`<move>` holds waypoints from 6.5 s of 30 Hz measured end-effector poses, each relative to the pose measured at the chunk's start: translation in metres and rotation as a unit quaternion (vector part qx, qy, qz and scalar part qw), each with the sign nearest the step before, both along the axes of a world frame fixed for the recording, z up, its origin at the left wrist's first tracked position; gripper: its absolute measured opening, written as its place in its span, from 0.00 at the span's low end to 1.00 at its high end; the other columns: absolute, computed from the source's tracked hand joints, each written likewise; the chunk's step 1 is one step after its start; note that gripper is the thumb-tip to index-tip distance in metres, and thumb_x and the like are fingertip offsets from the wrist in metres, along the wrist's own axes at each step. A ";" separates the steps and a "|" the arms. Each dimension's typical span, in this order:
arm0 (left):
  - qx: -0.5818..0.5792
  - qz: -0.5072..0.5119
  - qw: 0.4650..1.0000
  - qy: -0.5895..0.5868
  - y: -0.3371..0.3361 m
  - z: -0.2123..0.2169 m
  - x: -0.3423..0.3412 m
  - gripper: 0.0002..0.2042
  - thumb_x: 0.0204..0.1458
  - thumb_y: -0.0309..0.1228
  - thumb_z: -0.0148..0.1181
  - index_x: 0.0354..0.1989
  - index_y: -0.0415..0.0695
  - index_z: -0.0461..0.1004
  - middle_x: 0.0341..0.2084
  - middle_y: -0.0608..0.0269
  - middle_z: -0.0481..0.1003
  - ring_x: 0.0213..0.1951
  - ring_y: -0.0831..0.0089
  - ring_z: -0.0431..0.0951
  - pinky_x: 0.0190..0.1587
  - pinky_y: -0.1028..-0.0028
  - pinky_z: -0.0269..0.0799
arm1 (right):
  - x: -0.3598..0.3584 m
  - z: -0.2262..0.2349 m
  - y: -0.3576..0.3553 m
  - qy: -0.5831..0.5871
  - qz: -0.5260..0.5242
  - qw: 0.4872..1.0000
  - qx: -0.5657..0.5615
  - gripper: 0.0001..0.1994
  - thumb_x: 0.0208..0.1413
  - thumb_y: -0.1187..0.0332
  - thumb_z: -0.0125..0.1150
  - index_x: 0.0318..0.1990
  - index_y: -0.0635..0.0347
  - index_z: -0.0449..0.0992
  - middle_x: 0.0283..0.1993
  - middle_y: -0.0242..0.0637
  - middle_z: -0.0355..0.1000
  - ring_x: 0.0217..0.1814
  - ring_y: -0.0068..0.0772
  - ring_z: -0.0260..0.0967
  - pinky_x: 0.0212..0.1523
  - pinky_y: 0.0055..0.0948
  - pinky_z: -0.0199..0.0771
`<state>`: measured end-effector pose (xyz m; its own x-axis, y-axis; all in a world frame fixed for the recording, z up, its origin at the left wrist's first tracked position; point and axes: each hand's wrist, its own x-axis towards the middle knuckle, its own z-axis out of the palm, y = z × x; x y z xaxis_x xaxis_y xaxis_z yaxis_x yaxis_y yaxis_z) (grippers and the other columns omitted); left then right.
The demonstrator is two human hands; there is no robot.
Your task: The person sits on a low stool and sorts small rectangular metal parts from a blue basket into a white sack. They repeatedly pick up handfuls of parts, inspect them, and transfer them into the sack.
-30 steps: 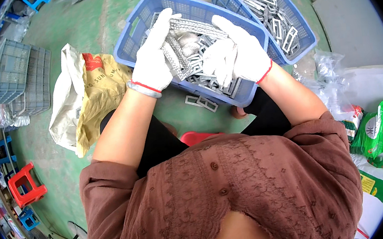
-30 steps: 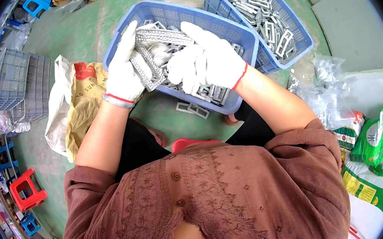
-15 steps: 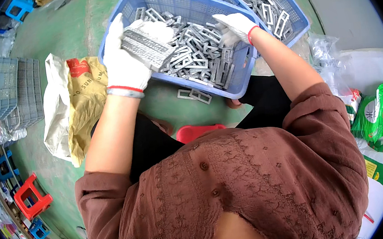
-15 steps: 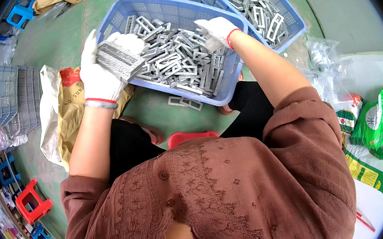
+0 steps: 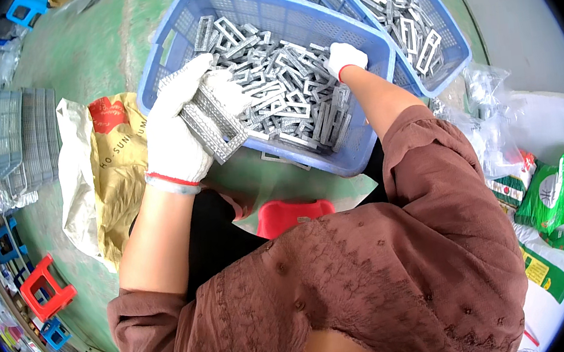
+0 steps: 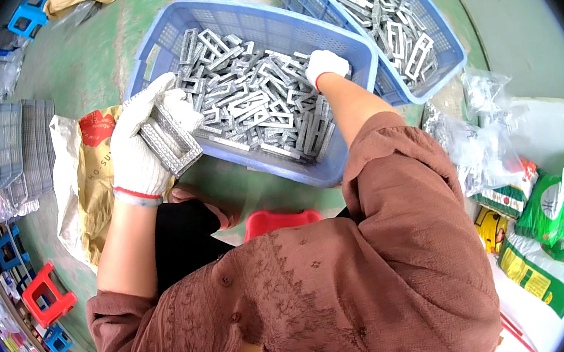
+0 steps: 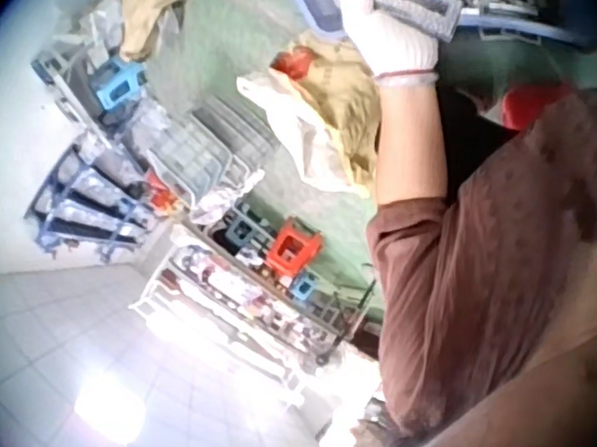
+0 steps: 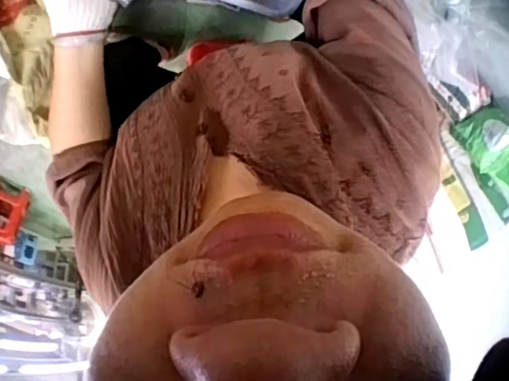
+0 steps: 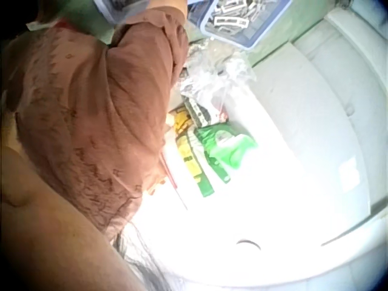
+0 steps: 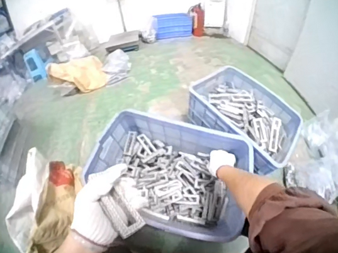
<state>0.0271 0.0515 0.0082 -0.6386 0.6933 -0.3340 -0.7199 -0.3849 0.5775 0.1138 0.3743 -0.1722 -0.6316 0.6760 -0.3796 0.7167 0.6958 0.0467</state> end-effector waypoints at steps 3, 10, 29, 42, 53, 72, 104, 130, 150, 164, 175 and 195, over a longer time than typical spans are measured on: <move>-0.006 0.011 1.000 -0.002 0.003 0.000 -0.002 0.21 0.56 0.32 0.58 0.54 0.31 0.72 0.39 0.50 0.76 0.39 0.58 0.78 0.43 0.57 0.79 | -0.009 -0.016 0.009 0.009 0.018 0.999 0.039 0.14 0.58 0.66 0.52 0.44 0.55 0.85 0.48 0.45 0.80 0.52 0.47 0.79 0.50 0.42 0.77; 0.019 0.023 0.998 -0.057 0.005 0.000 0.000 0.18 0.55 0.29 0.58 0.53 0.33 0.71 0.36 0.51 0.74 0.35 0.59 0.75 0.39 0.61 0.73 | -0.025 -0.026 0.029 -0.008 0.045 0.998 0.051 0.14 0.57 0.67 0.53 0.44 0.54 0.85 0.48 0.43 0.81 0.51 0.47 0.79 0.50 0.42 0.78; -0.016 0.033 0.997 -0.073 0.003 -0.006 -0.005 0.10 0.59 0.30 0.58 0.43 0.35 0.73 0.31 0.53 0.75 0.31 0.62 0.76 0.38 0.60 0.77 | -0.009 0.118 -0.007 0.185 0.094 0.960 -0.186 0.17 0.58 0.53 0.62 0.35 0.60 0.81 0.33 0.43 0.79 0.28 0.39 0.78 0.32 0.37 0.76; 0.120 -0.116 0.983 -0.080 -0.016 0.023 0.017 0.19 0.64 0.39 0.55 0.58 0.43 0.71 0.52 0.48 0.75 0.46 0.53 0.80 0.44 0.55 0.83 | 0.046 0.243 -0.123 0.494 0.023 0.636 -0.593 0.12 0.60 0.70 0.62 0.47 0.69 0.77 0.36 0.40 0.79 0.29 0.27 0.77 0.30 0.22 0.77; 0.046 0.023 0.999 0.001 -0.009 0.025 0.027 0.19 0.59 0.23 0.57 0.59 0.39 0.66 0.43 0.49 0.78 0.44 0.58 0.82 0.47 0.60 0.82 | 0.061 0.242 -0.124 0.387 -0.017 0.560 -0.732 0.20 0.61 0.76 0.59 0.60 0.67 0.67 0.49 0.48 0.74 0.43 0.43 0.80 0.46 0.40 0.84; 0.109 -0.012 0.991 -0.081 -0.003 0.024 0.033 0.20 0.63 0.46 0.56 0.53 0.42 0.72 0.47 0.51 0.75 0.49 0.58 0.78 0.50 0.55 0.79 | 0.062 0.227 -0.143 0.591 0.086 0.593 -0.540 0.25 0.57 0.80 0.59 0.64 0.69 0.66 0.57 0.49 0.74 0.57 0.38 0.76 0.52 0.32 0.79; -0.312 0.149 0.899 0.270 -0.257 0.089 -0.116 0.14 0.54 0.23 0.56 0.50 0.36 0.71 0.36 0.51 0.79 0.40 0.60 0.81 0.45 0.62 0.82 | 0.076 0.234 -0.132 0.370 0.382 0.820 -0.211 0.27 0.58 0.67 0.63 0.66 0.56 0.68 0.64 0.47 0.70 0.67 0.45 0.66 0.67 0.36 0.63; -0.345 0.133 0.883 0.288 -0.176 0.078 -0.075 0.28 0.65 0.43 0.50 0.68 0.37 0.61 0.67 0.44 0.62 0.67 0.54 0.64 0.71 0.56 0.56 | 0.027 -0.044 -0.026 0.016 0.292 0.954 0.067 0.18 0.57 0.67 0.53 0.56 0.51 0.72 0.61 0.43 0.71 0.63 0.48 0.68 0.58 0.50 0.71; -0.144 -0.002 0.972 0.187 0.008 -0.013 -0.017 0.21 0.62 0.38 0.54 0.58 0.35 0.71 0.53 0.41 0.74 0.54 0.51 0.76 0.60 0.55 0.71 | 0.017 -0.061 -0.028 -0.031 0.248 0.968 0.002 0.11 0.58 0.69 0.50 0.42 0.50 0.80 0.47 0.41 0.79 0.56 0.45 0.75 0.66 0.63 0.56; -0.298 -0.165 0.877 0.338 0.004 -0.043 -0.028 0.15 0.59 0.33 0.61 0.54 0.46 0.75 0.47 0.68 0.74 0.46 0.75 0.73 0.49 0.70 0.71 | -0.044 0.076 -0.020 0.094 0.115 0.849 -0.508 0.09 0.55 0.74 0.58 0.42 0.64 0.79 0.38 0.37 0.79 0.37 0.25 0.77 0.42 0.24 0.78; -0.206 -0.177 0.939 0.211 0.016 -0.022 -0.013 0.17 0.59 0.35 0.62 0.54 0.41 0.74 0.47 0.56 0.76 0.46 0.63 0.79 0.46 0.65 0.79 | -0.009 0.143 -0.021 0.309 0.367 0.702 -0.526 0.17 0.64 0.64 0.56 0.55 0.65 0.76 0.46 0.35 0.76 0.45 0.24 0.74 0.43 0.22 0.73; -0.070 -0.178 0.981 0.035 0.012 -0.003 -0.017 0.26 0.68 0.42 0.47 0.73 0.52 0.54 0.38 0.45 0.78 0.28 0.61 0.81 0.31 0.66 0.80 | -0.006 0.147 -0.025 0.331 0.428 0.676 -0.500 0.31 0.63 0.44 0.53 0.62 0.63 0.72 0.60 0.44 0.73 0.60 0.40 0.71 0.61 0.37 0.70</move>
<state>0.0099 0.0632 0.0053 -0.3891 0.8269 -0.4061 -0.7504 -0.0288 0.6604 0.1076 0.3497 -0.0249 -0.8840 -0.4310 0.1808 -0.3356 0.3160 -0.8874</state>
